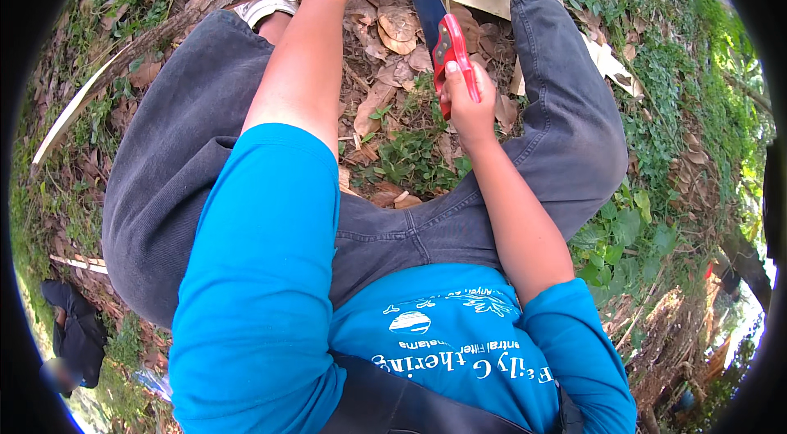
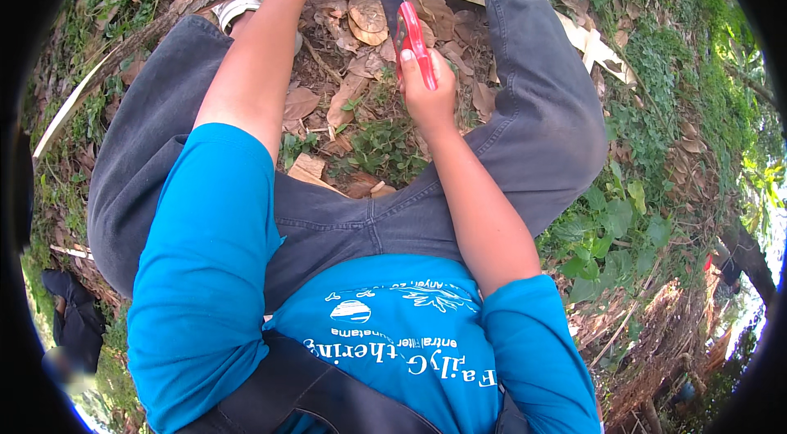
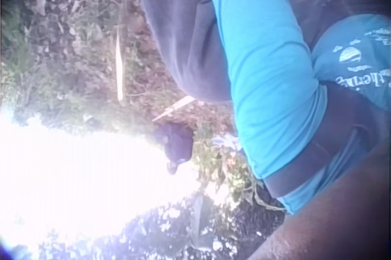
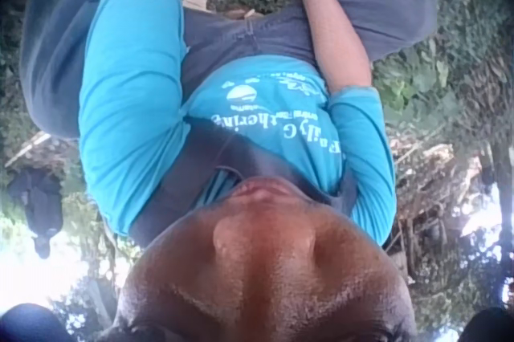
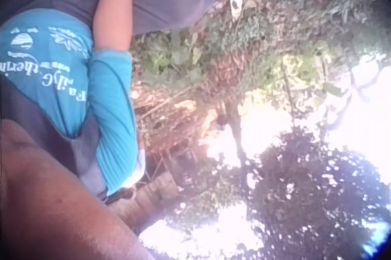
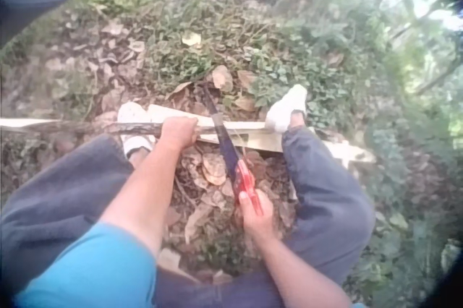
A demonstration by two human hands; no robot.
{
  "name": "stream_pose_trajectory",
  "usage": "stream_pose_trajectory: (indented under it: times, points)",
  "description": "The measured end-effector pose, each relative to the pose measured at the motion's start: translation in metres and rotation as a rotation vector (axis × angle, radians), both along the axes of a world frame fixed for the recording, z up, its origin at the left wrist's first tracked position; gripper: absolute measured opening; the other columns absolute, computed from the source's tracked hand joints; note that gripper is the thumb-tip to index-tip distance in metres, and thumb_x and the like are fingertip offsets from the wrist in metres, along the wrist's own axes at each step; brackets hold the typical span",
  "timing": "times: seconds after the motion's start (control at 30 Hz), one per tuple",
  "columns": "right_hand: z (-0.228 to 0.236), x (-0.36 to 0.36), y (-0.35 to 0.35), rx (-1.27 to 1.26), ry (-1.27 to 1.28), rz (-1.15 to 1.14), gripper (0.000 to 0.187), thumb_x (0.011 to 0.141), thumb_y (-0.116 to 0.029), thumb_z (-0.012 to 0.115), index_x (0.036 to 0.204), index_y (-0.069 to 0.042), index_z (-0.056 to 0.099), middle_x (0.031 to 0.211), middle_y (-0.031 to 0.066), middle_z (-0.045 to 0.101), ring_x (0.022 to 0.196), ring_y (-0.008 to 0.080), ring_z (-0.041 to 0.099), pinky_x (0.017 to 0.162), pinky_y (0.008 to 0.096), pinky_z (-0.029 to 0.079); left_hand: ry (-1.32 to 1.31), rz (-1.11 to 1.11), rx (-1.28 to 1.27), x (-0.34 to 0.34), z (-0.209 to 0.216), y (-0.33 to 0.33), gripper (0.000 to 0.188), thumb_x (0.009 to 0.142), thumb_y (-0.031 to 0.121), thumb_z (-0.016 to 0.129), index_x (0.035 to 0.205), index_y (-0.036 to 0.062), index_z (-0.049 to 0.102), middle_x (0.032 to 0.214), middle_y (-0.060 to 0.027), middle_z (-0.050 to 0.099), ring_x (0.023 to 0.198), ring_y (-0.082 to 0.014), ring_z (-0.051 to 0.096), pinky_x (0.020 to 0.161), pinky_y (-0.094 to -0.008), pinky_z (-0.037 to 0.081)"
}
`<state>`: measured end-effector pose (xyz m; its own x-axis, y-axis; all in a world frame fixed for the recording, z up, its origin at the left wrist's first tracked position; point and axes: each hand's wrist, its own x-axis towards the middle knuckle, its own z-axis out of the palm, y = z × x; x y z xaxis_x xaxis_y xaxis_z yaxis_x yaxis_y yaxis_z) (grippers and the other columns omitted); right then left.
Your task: The person sits on the ground and uses a red hand saw to cut thin wooden strips. They hold the wood between their legs, saw through it, and then separate the pieces. The person repeats this process with multiple strips, occasionally adjusting the wood's position.
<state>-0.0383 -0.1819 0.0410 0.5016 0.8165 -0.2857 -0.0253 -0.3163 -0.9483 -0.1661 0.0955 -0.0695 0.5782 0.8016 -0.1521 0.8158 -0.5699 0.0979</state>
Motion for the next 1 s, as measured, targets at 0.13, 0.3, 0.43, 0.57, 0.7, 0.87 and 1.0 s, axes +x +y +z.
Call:
stream_pose_trajectory:
  times: [0.13,0.3,0.43,0.57,0.7,0.87,1.0]
  points:
    - [-0.013,-0.004,0.002,0.002,-0.06,0.007,0.023,0.103,-0.024,0.066,0.088,-0.008,0.059,0.068,-0.0037,0.056,0.058,0.0053,0.053,0.053,0.025,0.042,-0.02,0.018,0.0,0.003,0.01,0.003,0.039,0.088,0.041,0.073,0.119,0.0187,0.07,0.107,-0.0071,0.077,0.102,-0.0274,0.074,0.083,-0.0451,0.059]
    - [0.014,-0.008,0.033,0.0,0.032,-0.049,0.02,0.103,-0.022,0.066,0.092,-0.006,0.064,0.069,-0.0036,0.058,0.056,0.0056,0.052,0.052,0.0253,0.041,-0.073,0.043,0.005,-0.002,-0.01,0.019,0.018,0.079,0.025,0.072,0.089,0.0112,0.077,0.091,-0.015,0.077,0.091,-0.0312,0.076,0.08,-0.0467,0.06]
    - [0.018,-0.01,0.046,-0.025,-0.017,-0.076,0.017,0.101,-0.018,0.067,0.093,-0.003,0.067,0.07,-0.0041,0.057,0.059,0.0047,0.05,0.053,0.025,0.04,-0.025,0.054,-0.111,0.003,-0.001,0.026,0.023,0.078,0.028,0.072,0.09,0.0094,0.08,0.095,-0.0169,0.078,0.095,-0.0319,0.076,0.084,-0.0456,0.06]
    - [0.006,-0.002,0.047,-0.013,-0.001,-0.061,0.02,0.099,-0.017,0.069,0.086,-0.004,0.062,0.067,-0.0045,0.054,0.06,0.0047,0.047,0.055,0.0265,0.038,0.052,0.039,-0.254,0.005,0.032,0.038,0.034,0.078,0.033,0.072,0.097,0.0058,0.08,0.101,-0.0184,0.077,0.098,-0.0331,0.075,0.086,-0.0451,0.06]
    - [-0.009,-0.006,0.044,-0.021,-0.095,-0.021,0.024,0.099,-0.018,0.07,0.083,-0.005,0.058,0.065,-0.0037,0.051,0.058,0.0062,0.044,0.054,0.0286,0.037,0.113,0.023,-0.307,0.003,0.028,0.051,0.041,0.078,0.037,0.071,0.1,0.004,0.079,0.104,-0.0202,0.077,0.099,-0.0348,0.074,0.089,-0.0456,0.059]
    - [0.011,-0.011,0.042,-0.047,-0.177,0.01,0.023,0.099,-0.018,0.07,0.084,-0.005,0.059,0.066,-0.0029,0.049,0.059,0.0071,0.042,0.054,0.0285,0.036,0.13,0.02,-0.353,0.009,0.023,0.062,0.046,0.077,0.039,0.07,0.104,0.0033,0.079,0.106,-0.0216,0.076,0.1,-0.0352,0.074,0.09,-0.0458,0.059]
    - [0.066,-0.012,-0.009,-0.172,-0.093,0.0,0.022,0.102,-0.019,0.069,0.087,-0.005,0.06,0.067,-0.004,0.051,0.06,0.0052,0.043,0.054,0.0267,0.036,0.154,0.052,-0.364,0.007,0.02,0.061,0.046,0.077,0.039,0.07,0.104,0.0032,0.079,0.106,-0.0218,0.076,0.1,-0.0346,0.074,0.091,-0.0453,0.059]
